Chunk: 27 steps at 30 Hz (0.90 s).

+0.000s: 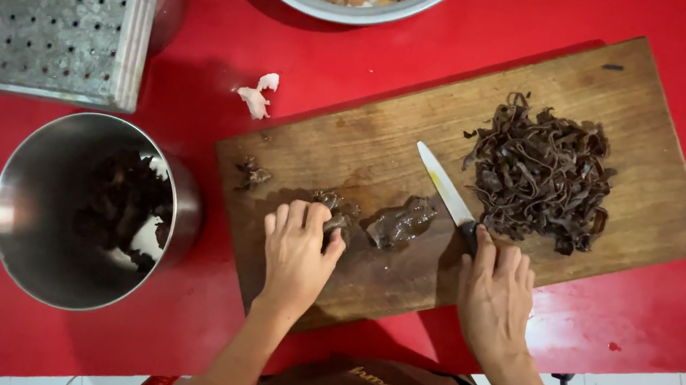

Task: Slicing wood ear mushrooms into thin strips on a wooden cutting board

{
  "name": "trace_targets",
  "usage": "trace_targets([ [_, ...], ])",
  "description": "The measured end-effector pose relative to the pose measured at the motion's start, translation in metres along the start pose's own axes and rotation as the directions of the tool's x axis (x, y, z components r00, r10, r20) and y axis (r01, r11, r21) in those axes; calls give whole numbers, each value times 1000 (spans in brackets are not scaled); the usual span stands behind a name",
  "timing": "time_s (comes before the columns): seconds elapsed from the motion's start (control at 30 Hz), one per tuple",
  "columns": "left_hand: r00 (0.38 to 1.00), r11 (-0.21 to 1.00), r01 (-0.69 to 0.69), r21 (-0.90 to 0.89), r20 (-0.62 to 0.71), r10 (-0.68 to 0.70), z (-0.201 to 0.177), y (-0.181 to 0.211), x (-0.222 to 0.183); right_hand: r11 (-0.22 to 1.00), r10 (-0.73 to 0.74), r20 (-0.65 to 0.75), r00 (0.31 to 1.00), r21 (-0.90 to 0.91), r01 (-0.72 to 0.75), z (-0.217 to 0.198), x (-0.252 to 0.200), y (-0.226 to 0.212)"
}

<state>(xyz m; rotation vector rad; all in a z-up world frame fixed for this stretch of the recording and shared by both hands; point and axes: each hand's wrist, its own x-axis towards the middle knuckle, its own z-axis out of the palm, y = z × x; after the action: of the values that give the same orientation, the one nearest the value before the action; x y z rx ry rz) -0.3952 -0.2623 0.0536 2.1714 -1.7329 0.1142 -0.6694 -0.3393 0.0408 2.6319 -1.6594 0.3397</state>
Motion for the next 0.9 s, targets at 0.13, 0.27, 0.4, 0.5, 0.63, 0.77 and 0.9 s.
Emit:
trace_targets([
  [0.13,997,980,80,-183,9,-80,-3,6,3,979,-154,-190,970,106,177,-12,9,-28],
  [0.27,942,738,331,-588,156,-297,-25,14,12,900,-275,-227,934,281,333,-28,29,-68],
  [0.4,835,479,523,-705,310,-455,-32,22,18,897,-349,-204,915,209,389,8,39,-58],
  [0.5,769,217,560,-800,404,-495,2,16,7,870,-286,-304,909,316,379,1,53,-55],
  [0.63,609,-169,622,-764,609,-509,13,15,2,824,-76,-250,965,529,202,-1,56,-48],
  [0.77,465,-644,531,-550,825,-321,-43,44,38,669,201,-7,980,732,-132,-24,50,-53],
  [0.9,496,-578,542,-610,787,-366,0,35,21,340,270,112,956,918,-203,-30,52,-54],
])
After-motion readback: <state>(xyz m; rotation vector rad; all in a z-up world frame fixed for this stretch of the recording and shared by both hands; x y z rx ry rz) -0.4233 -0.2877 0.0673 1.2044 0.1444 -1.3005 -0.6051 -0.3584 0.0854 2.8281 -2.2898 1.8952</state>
